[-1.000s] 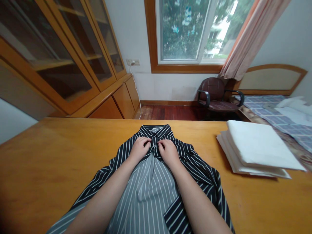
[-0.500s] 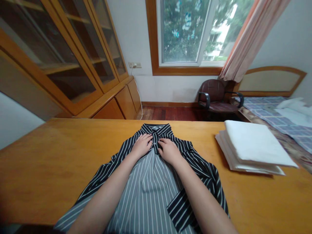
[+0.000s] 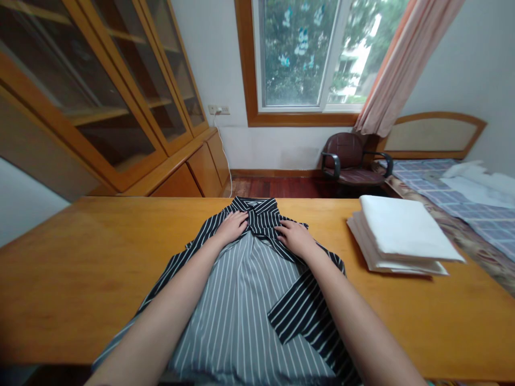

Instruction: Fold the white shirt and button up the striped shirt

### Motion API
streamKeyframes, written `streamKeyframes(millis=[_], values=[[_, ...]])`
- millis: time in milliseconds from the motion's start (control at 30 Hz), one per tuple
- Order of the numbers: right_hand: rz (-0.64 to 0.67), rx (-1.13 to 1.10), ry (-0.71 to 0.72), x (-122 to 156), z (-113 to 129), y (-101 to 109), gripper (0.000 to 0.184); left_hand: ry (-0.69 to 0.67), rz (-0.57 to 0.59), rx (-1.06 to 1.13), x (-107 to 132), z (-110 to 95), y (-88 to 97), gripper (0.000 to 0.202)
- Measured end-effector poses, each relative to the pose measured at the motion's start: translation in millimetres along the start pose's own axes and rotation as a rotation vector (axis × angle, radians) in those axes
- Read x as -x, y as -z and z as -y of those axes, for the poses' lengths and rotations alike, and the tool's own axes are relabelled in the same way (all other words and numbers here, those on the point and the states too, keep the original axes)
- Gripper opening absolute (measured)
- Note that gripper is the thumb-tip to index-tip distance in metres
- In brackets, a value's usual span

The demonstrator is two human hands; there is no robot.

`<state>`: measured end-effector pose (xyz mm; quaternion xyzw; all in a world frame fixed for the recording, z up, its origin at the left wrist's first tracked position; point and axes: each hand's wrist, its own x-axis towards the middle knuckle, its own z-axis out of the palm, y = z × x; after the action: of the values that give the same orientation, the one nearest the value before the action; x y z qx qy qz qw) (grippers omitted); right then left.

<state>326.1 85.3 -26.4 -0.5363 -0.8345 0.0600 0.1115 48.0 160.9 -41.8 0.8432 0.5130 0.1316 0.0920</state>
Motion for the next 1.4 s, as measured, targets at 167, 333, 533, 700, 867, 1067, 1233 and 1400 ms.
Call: streamKeyframes(millis=[167,333,533,700,867,1067,1233,1400], values=[[-0.127,0.074,0.007,0.8,15.7,6.9,0.035,-0.097,-0.076,0.149,1.0,9.7,19.9,0.035],[-0.174,0.049,0.046,21.1,38.9,27.3,0.020,-0.101,-0.037,0.030,40.3,13.6,52.1,0.030],[-0.030,0.062,-0.003,46.1,60.8,33.9,0.026,-0.038,0.085,-0.061,90.2,8.0,73.3,0.031],[-0.028,0.097,-0.107,52.6,68.6,28.1,0.011,-0.090,-0.001,-0.184,112.5,-13.8,81.7,0.018],[-0.077,-0.072,-0.139,50.7,71.3,36.0,0.014,-0.186,-0.063,-0.124,118.1,-31.0,82.7,0.013],[-0.067,-0.408,0.003,47.7,82.5,58.3,0.014,-0.063,-0.063,-0.138,111.4,-25.7,68.6,0.023],[0.128,-0.539,0.090,43.7,89.1,49.8,0.012,0.033,-0.033,-0.157,105.4,-22.0,56.8,0.029],[0.169,-0.502,0.059,39.5,85.4,27.5,0.017,0.107,0.058,-0.035,102.4,-25.9,57.7,0.024]])
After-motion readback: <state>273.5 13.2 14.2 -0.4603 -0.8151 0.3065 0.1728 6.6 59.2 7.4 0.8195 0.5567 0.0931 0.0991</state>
